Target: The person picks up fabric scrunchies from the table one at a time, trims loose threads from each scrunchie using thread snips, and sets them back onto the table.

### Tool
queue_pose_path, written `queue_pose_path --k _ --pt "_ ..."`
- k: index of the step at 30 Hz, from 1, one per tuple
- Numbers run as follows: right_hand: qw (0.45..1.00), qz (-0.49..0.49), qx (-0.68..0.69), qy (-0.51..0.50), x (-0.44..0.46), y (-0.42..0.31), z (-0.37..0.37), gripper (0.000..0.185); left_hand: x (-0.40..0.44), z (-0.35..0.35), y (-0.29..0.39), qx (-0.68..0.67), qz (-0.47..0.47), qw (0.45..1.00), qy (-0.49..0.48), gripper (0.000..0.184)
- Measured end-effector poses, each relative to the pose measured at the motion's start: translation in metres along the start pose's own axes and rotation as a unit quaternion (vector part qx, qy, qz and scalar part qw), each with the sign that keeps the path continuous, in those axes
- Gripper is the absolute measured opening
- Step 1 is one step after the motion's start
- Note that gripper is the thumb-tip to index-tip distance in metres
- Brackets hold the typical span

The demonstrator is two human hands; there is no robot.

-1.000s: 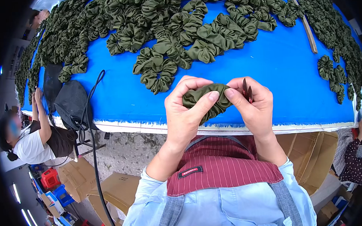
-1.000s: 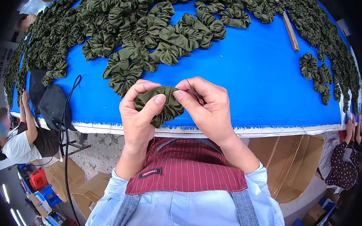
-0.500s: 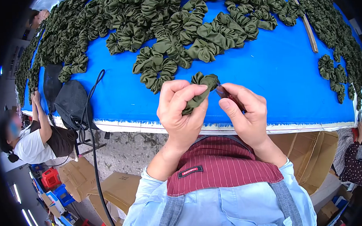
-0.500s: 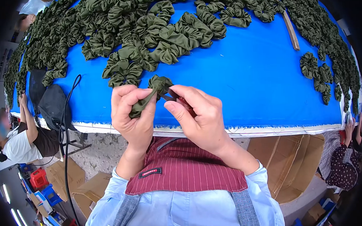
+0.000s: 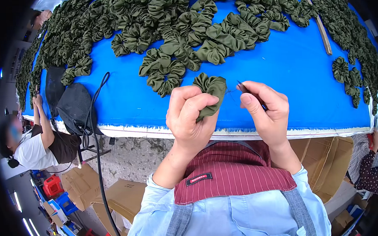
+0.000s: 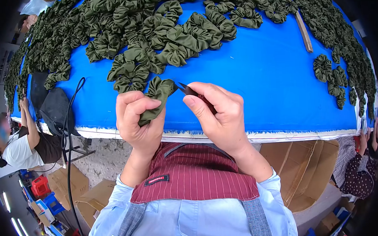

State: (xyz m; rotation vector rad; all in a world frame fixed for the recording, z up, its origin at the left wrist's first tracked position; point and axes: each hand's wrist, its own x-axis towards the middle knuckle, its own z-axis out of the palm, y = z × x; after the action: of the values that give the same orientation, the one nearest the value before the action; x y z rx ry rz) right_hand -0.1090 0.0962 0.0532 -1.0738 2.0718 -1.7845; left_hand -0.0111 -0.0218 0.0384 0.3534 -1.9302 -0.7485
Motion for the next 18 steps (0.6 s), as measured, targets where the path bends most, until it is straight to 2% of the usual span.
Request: queue_pose_path --k 5,9,18 --pt "0.997 -0.057 -0.033 -0.031 0.004 -0.003 -0.002 0.019 0.005 0.001 -0.002 -0.025 0.039 0.999 0.02 0.024" --pt "0.992 -0.098 -0.061 -0.057 0.007 -0.003 -0.002 0.018 0.003 -0.001 -0.006 -0.019 0.06 0.998 -0.028 0.022" --pt "0.983 -0.111 -0.114 -0.094 0.012 -0.004 -0.005 0.022 0.006 -0.003 -0.007 0.016 0.101 0.994 -0.048 0.016"
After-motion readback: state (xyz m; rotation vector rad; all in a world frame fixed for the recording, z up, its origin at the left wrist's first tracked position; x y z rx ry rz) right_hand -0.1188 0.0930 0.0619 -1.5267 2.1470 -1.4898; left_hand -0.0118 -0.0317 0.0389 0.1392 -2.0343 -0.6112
